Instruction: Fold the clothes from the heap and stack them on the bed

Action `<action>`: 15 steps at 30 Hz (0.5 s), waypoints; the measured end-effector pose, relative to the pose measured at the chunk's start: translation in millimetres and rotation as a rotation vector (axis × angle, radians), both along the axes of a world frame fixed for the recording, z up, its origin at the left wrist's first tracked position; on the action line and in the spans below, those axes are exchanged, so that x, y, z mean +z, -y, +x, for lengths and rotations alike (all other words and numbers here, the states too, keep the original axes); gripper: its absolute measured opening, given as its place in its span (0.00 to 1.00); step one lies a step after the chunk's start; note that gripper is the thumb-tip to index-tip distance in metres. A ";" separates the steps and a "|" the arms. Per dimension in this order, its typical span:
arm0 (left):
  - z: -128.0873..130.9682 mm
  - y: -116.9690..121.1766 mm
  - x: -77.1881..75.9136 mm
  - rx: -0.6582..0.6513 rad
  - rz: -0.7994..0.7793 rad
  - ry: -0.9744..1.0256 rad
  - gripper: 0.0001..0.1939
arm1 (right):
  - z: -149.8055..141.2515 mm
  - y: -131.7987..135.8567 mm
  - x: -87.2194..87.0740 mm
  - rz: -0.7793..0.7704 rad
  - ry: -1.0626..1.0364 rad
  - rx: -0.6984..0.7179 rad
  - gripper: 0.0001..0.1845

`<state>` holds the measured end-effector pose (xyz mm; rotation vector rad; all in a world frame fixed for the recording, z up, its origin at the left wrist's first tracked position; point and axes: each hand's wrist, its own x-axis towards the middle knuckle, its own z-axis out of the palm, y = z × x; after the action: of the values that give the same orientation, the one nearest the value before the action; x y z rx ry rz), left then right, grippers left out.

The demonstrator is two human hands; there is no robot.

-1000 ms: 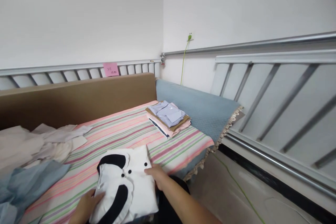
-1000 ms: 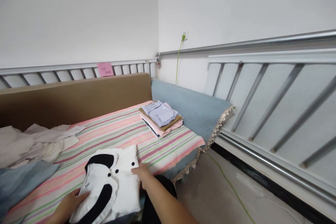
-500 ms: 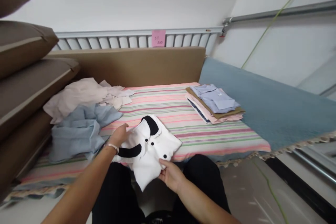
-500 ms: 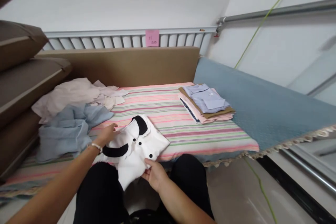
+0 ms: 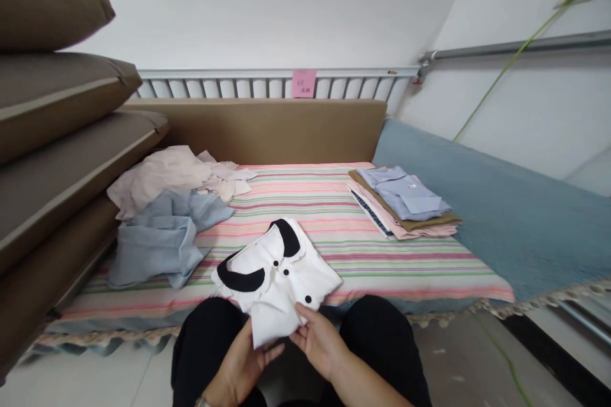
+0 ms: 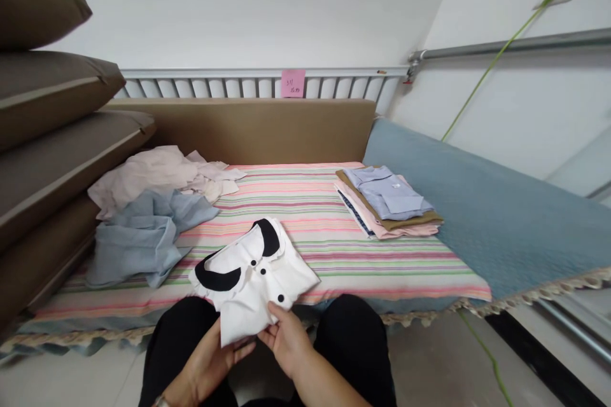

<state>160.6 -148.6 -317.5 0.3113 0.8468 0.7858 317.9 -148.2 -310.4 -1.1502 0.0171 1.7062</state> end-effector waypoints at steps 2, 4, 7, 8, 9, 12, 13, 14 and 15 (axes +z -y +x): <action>9.6 -3.4 2.1 0.067 0.009 0.110 0.26 | -0.7 5.4 -2.4 0.028 0.001 -0.015 0.21; 13.8 -0.8 6.9 0.135 -0.020 0.129 0.27 | 0.3 9.3 -3.0 0.048 0.012 -0.024 0.23; 13.2 6.5 15.2 0.187 -0.076 0.131 0.31 | 1.1 11.3 -3.5 0.048 0.039 -0.014 0.25; 12.8 8.2 16.0 0.191 -0.081 0.135 0.33 | 0.4 11.3 -4.7 0.047 0.045 -0.008 0.25; 12.8 9.3 14.8 0.189 -0.078 0.125 0.34 | -0.7 11.3 -7.1 0.047 0.051 0.000 0.26; 14.9 7.4 -2.5 0.182 -0.051 -0.011 0.40 | -1.2 11.8 -19.9 0.058 0.091 0.056 0.26; 15.3 5.1 -11.2 0.192 -0.030 -0.061 0.43 | 2.1 11.7 -25.1 0.071 0.140 0.105 0.25; 14.8 2.4 -19.9 0.210 -0.002 -0.094 0.44 | 8.4 11.1 -29.8 0.092 0.216 0.191 0.24; 13.6 -0.2 -27.6 0.224 0.021 -0.106 0.43 | 17.9 9.6 -33.4 0.123 0.329 0.292 0.23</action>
<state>174.2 -148.4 -345.1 0.2814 0.9844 0.9943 335.8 -157.8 -343.8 -1.3770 -0.4744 1.7187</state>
